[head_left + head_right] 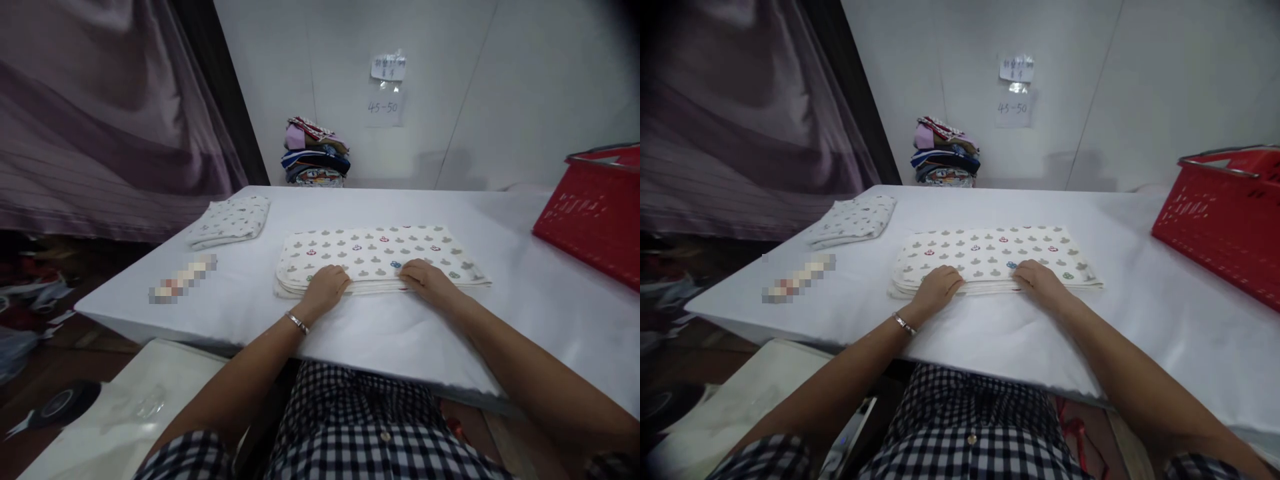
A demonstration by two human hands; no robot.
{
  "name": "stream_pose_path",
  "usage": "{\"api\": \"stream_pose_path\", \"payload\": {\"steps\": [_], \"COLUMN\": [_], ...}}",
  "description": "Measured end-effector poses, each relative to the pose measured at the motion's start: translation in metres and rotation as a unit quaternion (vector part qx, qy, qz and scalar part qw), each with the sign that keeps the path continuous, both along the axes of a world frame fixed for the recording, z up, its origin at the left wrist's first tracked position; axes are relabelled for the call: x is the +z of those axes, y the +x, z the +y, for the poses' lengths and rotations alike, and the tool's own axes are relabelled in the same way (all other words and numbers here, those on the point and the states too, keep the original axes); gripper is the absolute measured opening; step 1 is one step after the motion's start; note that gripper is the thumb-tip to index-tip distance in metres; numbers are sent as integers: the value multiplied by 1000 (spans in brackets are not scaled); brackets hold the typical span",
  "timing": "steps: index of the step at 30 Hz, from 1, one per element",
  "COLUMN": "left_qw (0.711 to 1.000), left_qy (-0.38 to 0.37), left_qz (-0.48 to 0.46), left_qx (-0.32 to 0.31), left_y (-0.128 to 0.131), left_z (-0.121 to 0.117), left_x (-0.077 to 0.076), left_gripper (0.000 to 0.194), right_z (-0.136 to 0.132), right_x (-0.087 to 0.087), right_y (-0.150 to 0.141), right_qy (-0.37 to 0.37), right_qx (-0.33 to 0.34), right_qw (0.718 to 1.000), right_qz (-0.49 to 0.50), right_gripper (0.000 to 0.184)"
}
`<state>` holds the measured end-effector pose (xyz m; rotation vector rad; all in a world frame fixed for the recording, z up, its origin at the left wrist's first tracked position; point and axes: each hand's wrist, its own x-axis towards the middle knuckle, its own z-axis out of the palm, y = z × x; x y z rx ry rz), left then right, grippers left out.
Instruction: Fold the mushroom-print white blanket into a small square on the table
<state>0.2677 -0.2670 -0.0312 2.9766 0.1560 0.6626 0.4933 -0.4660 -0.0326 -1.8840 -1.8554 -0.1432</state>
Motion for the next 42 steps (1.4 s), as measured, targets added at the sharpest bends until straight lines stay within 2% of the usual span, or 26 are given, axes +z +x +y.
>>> {"api": "stream_pose_path", "payload": {"steps": [6,14,21,25,35,42], "left_qw": [1000,999,998,997,999,997], "left_qy": [17,-25,-61,-80,-38,-77], "left_qz": [-9,-17,-9,-13,1,0], "left_qx": [-12,-16,-20,-12,19,1], "left_y": [-3,-2,-4,-4,3,-1], "left_z": [-5,-3,-1,0,-4,-4], "left_x": [-7,-8,-10,-11,-8,-7], "left_gripper": [25,25,16,18,24,22], "right_z": [-6,-6,-9,-9,-7,-8], "right_x": [-5,-4,0,0,-1,1], "right_y": [2,0,0,2,-2,-3], "right_qy": [3,12,-13,-13,-20,4], "right_qx": [-3,-25,20,19,-27,-13], "right_qw": [1000,999,1000,999,999,1000], "right_qz": [8,33,15,23,14,24], "right_gripper": [21,23,23,25,29,25]}}
